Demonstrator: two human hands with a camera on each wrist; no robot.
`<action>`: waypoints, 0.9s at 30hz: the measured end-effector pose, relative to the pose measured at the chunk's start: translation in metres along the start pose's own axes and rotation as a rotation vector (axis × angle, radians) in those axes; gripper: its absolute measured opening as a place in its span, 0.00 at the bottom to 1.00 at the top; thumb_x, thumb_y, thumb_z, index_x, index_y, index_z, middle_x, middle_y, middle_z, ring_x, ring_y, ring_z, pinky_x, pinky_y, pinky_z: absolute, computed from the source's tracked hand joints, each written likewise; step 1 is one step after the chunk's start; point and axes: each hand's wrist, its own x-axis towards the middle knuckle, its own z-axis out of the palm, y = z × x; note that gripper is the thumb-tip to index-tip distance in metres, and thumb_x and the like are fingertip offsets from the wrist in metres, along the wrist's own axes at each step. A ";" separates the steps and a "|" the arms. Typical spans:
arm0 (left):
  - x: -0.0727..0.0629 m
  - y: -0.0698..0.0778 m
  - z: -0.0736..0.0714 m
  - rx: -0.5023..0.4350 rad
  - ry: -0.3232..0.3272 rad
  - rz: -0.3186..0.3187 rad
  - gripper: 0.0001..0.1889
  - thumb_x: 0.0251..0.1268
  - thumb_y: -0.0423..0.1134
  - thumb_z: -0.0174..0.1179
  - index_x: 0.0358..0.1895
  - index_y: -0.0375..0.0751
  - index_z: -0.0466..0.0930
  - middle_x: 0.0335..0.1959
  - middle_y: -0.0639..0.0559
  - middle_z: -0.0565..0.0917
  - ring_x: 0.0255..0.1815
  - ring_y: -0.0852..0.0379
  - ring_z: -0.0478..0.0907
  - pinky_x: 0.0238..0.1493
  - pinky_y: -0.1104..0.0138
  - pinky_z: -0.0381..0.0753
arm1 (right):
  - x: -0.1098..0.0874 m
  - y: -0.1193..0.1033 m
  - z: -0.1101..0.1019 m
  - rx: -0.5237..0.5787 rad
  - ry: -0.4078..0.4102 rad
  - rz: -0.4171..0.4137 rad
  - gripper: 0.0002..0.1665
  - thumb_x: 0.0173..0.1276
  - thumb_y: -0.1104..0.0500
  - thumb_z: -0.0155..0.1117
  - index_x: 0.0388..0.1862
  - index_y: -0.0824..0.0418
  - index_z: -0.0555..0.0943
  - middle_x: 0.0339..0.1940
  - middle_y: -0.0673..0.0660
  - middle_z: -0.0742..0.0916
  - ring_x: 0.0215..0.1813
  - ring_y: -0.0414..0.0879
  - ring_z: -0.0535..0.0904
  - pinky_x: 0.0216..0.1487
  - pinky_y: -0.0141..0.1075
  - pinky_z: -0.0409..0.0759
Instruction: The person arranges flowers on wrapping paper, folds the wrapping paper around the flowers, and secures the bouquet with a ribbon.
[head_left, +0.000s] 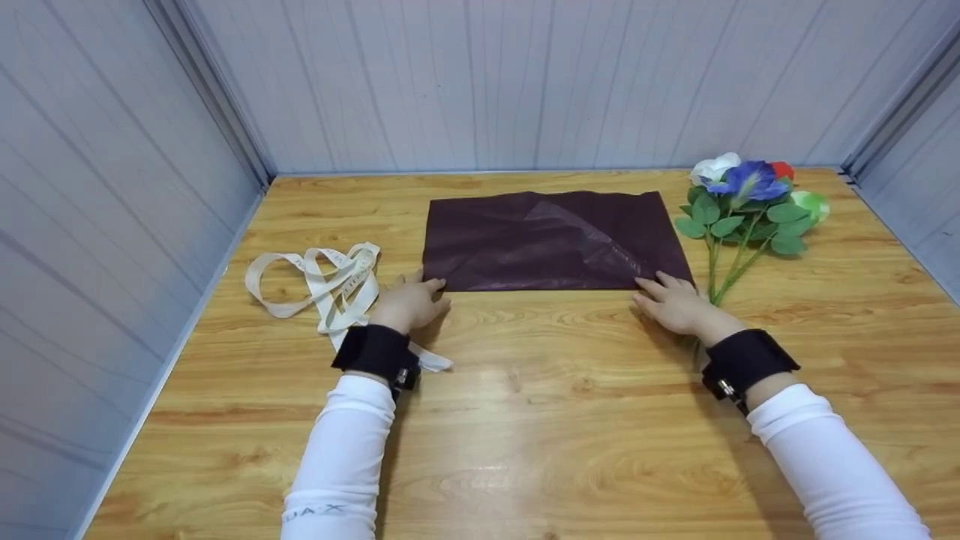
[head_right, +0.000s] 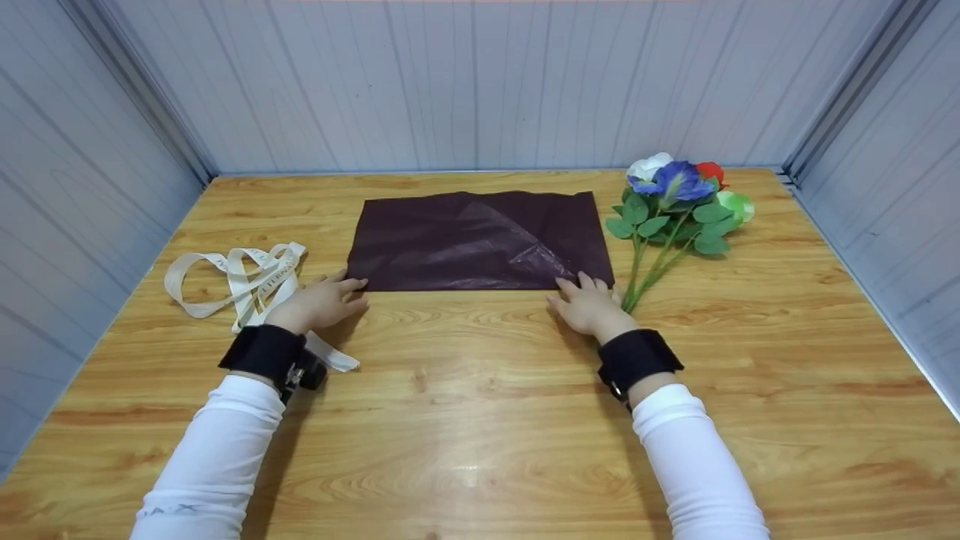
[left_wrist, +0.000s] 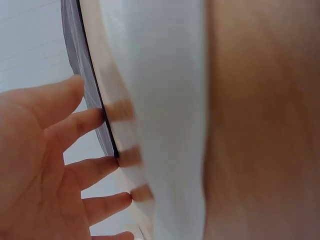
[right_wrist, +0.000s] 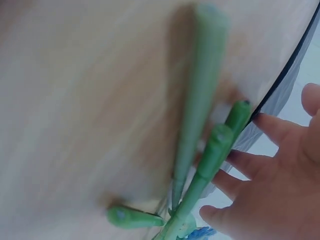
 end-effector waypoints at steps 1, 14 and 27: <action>0.000 0.000 0.000 0.000 0.010 0.006 0.28 0.72 0.53 0.45 0.72 0.51 0.60 0.75 0.37 0.50 0.74 0.31 0.45 0.70 0.40 0.45 | 0.000 0.000 0.000 0.007 0.007 -0.005 0.39 0.76 0.39 0.34 0.75 0.63 0.53 0.73 0.75 0.52 0.71 0.75 0.43 0.64 0.70 0.38; -0.001 0.002 0.003 0.067 0.164 0.072 0.16 0.67 0.44 0.55 0.53 0.41 0.73 0.66 0.34 0.69 0.65 0.35 0.67 0.60 0.39 0.64 | -0.004 -0.004 0.000 0.028 0.150 -0.017 0.31 0.76 0.43 0.42 0.63 0.66 0.72 0.55 0.68 0.72 0.55 0.65 0.65 0.48 0.58 0.57; 0.001 0.000 0.008 0.069 0.267 0.082 0.11 0.61 0.42 0.63 0.34 0.35 0.79 0.59 0.35 0.74 0.54 0.35 0.75 0.50 0.48 0.76 | -0.003 0.001 0.001 0.024 0.240 -0.060 0.16 0.70 0.53 0.57 0.31 0.63 0.83 0.34 0.62 0.78 0.37 0.56 0.73 0.40 0.49 0.60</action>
